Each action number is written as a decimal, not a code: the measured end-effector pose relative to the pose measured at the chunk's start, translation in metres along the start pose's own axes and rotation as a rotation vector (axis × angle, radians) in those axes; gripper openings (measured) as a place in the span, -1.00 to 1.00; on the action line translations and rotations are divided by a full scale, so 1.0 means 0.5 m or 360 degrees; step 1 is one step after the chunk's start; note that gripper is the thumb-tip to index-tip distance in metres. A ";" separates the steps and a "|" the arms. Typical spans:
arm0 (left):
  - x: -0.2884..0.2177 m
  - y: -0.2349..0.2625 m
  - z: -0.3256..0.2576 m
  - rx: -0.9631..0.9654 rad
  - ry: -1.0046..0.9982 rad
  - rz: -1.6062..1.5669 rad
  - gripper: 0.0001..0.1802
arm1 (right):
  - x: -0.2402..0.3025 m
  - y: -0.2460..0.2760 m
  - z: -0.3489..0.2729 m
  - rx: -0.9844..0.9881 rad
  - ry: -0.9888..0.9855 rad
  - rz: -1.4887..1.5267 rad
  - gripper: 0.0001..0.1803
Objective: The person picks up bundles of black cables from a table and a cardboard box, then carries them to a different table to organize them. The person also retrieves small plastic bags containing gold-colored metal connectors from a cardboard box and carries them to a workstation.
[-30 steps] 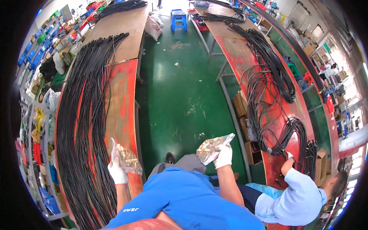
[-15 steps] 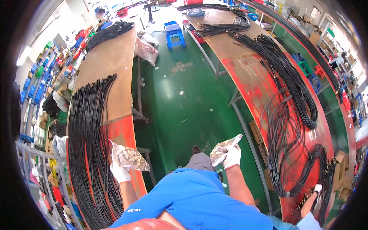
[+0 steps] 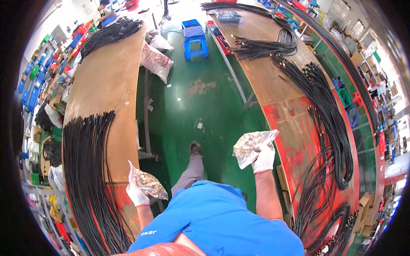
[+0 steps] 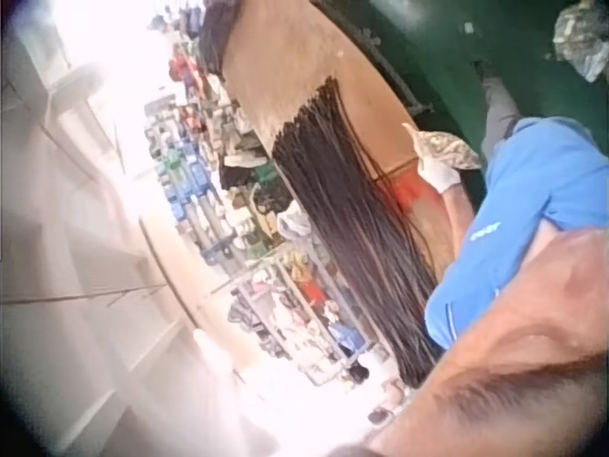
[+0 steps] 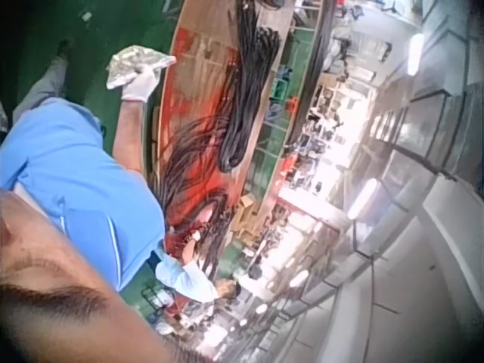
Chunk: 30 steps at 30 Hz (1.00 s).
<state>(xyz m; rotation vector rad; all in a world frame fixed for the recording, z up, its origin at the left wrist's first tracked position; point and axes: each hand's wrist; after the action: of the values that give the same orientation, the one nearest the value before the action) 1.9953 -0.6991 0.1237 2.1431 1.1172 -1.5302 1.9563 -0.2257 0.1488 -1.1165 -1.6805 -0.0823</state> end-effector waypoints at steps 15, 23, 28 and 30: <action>-0.162 -0.784 0.526 0.0591 -0.0068 -0.0041 -0.66 | -0.015 -0.394 0.535 -0.0258 -0.0248 -0.0028 -0.41; -0.137 -1.166 0.768 0.0574 -0.0032 -0.0013 -0.63 | 0.032 -0.653 0.876 -0.0427 -0.0281 0.0195 -0.73; -0.141 -1.390 0.849 0.0523 -0.0005 0.0072 -0.63 | 0.116 -0.793 1.088 -0.0488 -0.0114 0.0042 -0.70; -0.138 -1.458 0.905 0.0588 0.0077 0.0257 -0.64 | 0.158 -0.839 1.159 -0.0479 -0.0055 0.0093 -0.56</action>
<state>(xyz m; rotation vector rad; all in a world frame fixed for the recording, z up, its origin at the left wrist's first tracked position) 1.1527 -0.5254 0.1516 2.4477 0.6929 -1.7239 1.2483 -0.0943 0.1493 -1.3966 -1.7018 -0.2883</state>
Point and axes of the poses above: each hand's wrist, its own z-axis towards the middle knuckle, its own y-axis out of the back of the hand, x = y × z, and after that the axes turned 9 degrees about -z, right-handed
